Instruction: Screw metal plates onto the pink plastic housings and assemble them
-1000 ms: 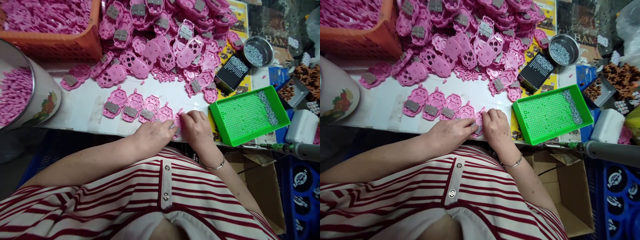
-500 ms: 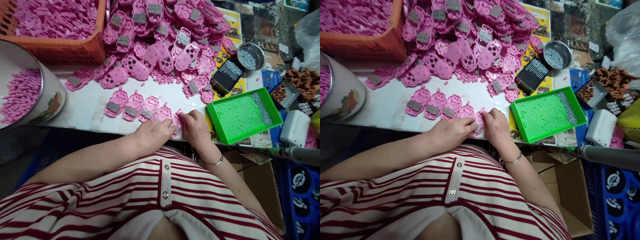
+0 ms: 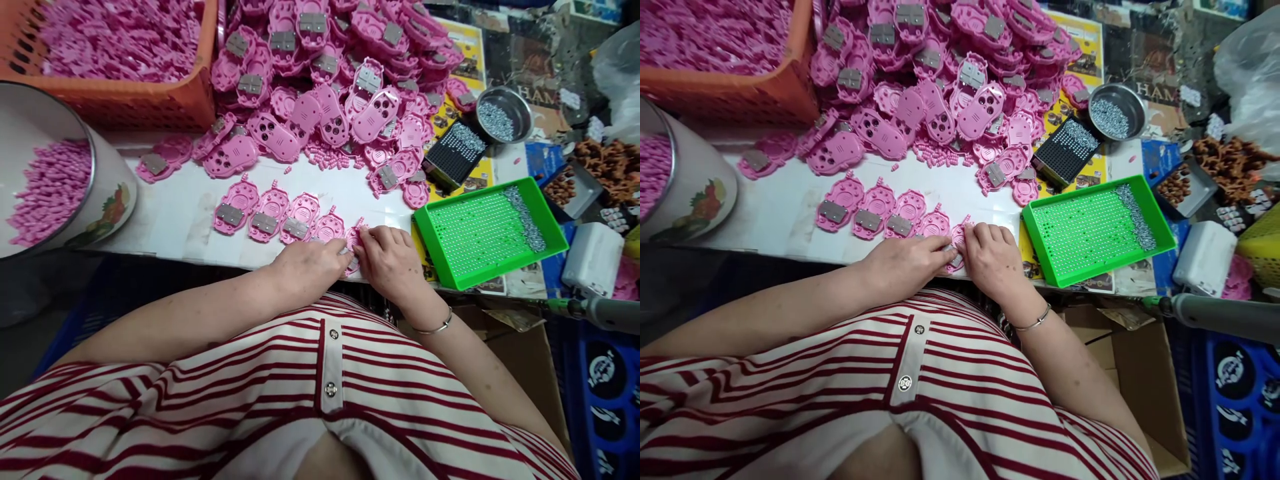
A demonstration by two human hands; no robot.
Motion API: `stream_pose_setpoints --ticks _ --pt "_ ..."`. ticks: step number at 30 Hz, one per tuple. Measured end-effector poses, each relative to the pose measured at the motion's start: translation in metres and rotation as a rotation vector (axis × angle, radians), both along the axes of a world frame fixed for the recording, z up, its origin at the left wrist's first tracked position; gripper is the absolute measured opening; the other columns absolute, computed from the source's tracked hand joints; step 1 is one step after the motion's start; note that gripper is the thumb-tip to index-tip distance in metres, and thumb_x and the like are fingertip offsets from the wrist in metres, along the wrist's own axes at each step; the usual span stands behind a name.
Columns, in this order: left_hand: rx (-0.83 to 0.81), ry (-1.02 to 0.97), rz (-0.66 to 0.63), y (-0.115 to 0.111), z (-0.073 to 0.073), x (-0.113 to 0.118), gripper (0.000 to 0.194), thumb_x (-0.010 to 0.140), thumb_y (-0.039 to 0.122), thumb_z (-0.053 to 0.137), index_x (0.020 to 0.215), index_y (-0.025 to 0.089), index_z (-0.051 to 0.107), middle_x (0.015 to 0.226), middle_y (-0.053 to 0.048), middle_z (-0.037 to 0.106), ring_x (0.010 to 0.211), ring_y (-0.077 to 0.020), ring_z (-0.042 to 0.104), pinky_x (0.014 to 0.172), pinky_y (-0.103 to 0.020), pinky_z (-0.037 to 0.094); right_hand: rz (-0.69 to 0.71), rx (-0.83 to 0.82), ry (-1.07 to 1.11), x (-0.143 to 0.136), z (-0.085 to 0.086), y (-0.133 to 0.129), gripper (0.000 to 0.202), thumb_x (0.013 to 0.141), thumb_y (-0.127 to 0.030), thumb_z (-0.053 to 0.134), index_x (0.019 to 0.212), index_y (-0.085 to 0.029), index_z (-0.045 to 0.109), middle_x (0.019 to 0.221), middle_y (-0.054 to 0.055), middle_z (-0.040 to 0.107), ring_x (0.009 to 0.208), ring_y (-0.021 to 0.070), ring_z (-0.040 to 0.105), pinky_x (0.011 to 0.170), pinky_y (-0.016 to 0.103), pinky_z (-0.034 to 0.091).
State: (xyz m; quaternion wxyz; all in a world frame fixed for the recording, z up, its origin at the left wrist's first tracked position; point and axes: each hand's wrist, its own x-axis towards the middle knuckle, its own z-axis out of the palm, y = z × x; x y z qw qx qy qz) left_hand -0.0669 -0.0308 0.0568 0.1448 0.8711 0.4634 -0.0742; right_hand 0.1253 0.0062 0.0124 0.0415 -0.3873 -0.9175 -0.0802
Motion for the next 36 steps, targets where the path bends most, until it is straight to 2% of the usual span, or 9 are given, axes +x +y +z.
stream_pose_setpoints --ticks 5,9,12,15,20,25,29,33,36 --pt "0.011 -0.135 0.057 -0.001 -0.005 -0.004 0.031 0.100 0.029 0.045 0.122 0.020 0.064 0.119 -0.010 0.066 0.092 -0.0241 0.070 0.066 -0.033 0.055 -0.042 -0.024 0.108 0.000 0.000 -0.001 0.039 0.098 -0.033 0.041 0.125 -0.012 0.059 0.103 0.015 0.065 0.088 0.0241 0.055 0.077 0.038 0.044" --pt "-0.135 -0.735 0.292 0.003 -0.005 -0.012 0.030 0.094 0.035 0.059 0.118 0.020 0.069 0.112 -0.006 0.071 0.097 -0.0168 0.068 0.082 -0.027 0.053 -0.014 0.025 0.477 -0.002 0.015 -0.004 0.035 0.095 -0.026 0.048 0.128 -0.014 0.057 0.110 0.015 0.063 0.097 0.0222 0.059 0.081 0.037 0.052" --pt "-0.488 -1.229 0.593 0.008 -0.004 -0.017 0.054 0.089 0.058 0.060 0.124 0.017 0.065 0.091 -0.003 0.073 0.053 -0.0062 0.055 0.050 -0.020 0.045 0.025 -0.055 0.776 -0.015 0.028 -0.007 0.032 0.091 -0.022 0.057 0.123 -0.022 0.060 0.106 0.009 0.064 0.098 0.0194 0.061 0.082 0.037 0.054" --pt "-0.780 -1.511 0.707 0.013 -0.007 -0.016 0.068 0.083 0.075 0.054 0.114 0.015 0.064 0.063 0.003 0.061 0.034 -0.0023 0.033 0.034 -0.017 0.026 0.082 -0.168 0.843 -0.034 0.032 -0.008 0.033 0.089 -0.025 0.062 0.122 -0.023 0.062 0.113 0.011 0.062 0.105 0.0209 0.061 0.085 0.041 0.054" --pt "-0.999 -1.639 0.667 0.015 -0.010 -0.014 0.069 0.075 0.084 0.050 0.068 0.016 0.056 0.044 0.007 0.041 0.032 -0.0039 0.035 0.031 -0.016 0.027 0.116 -0.319 0.846 -0.052 0.030 -0.005 0.019 0.090 -0.029 0.062 0.107 -0.025 0.069 0.118 0.009 0.063 0.108 0.0212 0.061 0.092 0.045 0.053" --pt "-0.999 -1.732 0.789 0.015 -0.004 -0.017 0.048 0.075 0.061 0.075 0.073 0.015 0.058 0.049 0.008 0.047 0.032 -0.0010 0.033 0.030 -0.013 0.025 -0.074 -0.415 1.021 -0.050 0.034 -0.005 0.024 0.087 -0.032 0.066 0.110 -0.028 0.071 0.118 0.007 0.064 0.112 0.0198 0.060 0.097 0.042 0.051" --pt "-0.979 -1.756 0.842 0.013 -0.005 -0.021 0.029 0.076 0.037 0.081 0.075 0.012 0.064 0.052 0.007 0.051 0.033 0.0004 0.034 0.030 -0.011 0.024 -0.157 -0.709 1.184 -0.048 0.029 -0.007 0.025 0.087 -0.036 0.066 0.111 -0.031 0.071 0.111 0.004 0.066 0.106 0.0166 0.063 0.096 0.038 0.052" --pt "-0.964 -1.757 0.844 0.010 -0.008 -0.022 0.029 0.083 0.037 0.073 0.075 0.010 0.067 0.071 -0.001 0.067 0.034 0.0015 0.037 0.030 -0.013 0.025 -0.235 -0.900 1.358 -0.047 0.022 -0.010 0.024 0.081 -0.036 0.073 0.105 -0.030 0.072 0.102 0.001 0.067 0.094 0.0130 0.065 0.088 0.032 0.055" --pt "-0.917 -1.724 0.898 0.008 -0.008 -0.022 0.034 0.084 0.041 0.072 0.071 0.010 0.065 0.072 -0.002 0.068 0.033 0.0017 0.035 0.030 -0.013 0.024 -0.201 -0.843 1.364 -0.048 0.024 -0.012 0.030 0.080 -0.032 0.075 0.109 -0.031 0.070 0.101 0.001 0.067 0.089 0.0119 0.065 0.083 0.030 0.056"
